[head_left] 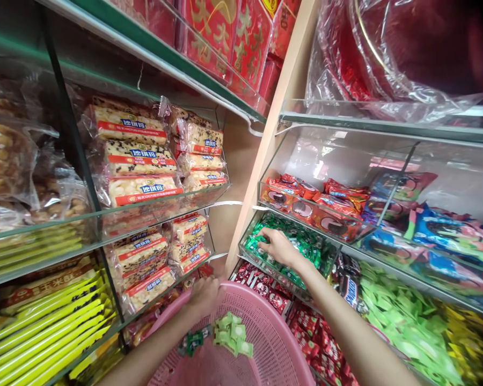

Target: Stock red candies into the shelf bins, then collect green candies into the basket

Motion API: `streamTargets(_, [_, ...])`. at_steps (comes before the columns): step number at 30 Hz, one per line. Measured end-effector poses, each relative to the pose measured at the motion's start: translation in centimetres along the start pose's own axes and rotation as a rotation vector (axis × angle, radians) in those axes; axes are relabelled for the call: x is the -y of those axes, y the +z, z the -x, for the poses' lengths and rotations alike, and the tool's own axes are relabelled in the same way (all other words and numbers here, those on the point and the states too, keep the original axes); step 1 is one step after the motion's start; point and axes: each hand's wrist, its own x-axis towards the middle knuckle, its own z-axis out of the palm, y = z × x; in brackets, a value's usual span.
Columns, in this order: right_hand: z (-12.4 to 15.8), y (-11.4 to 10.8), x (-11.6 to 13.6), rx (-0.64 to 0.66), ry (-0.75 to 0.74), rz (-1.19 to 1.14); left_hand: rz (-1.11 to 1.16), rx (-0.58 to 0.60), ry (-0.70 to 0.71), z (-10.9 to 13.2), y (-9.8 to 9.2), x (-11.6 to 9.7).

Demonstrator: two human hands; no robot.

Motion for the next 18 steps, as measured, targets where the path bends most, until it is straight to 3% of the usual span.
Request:
streamTargets(9, [-0.2,-1.8,-1.5,-0.09,0.064,-0.122,-0.01,0.029,-0.045,0.0,-0.1,0.0])
streamTargets(14, [-0.5,-2.1,-0.4,-0.005,-0.03,0.025,-0.003,0.024,-0.029,-0.1,-0.4,-0.2])
streamTargets(18, [-1.8,-1.6,0.0,0.141,-0.077,0.084,0.014,0.03,-0.021,-0.3,-0.3,-0.4])
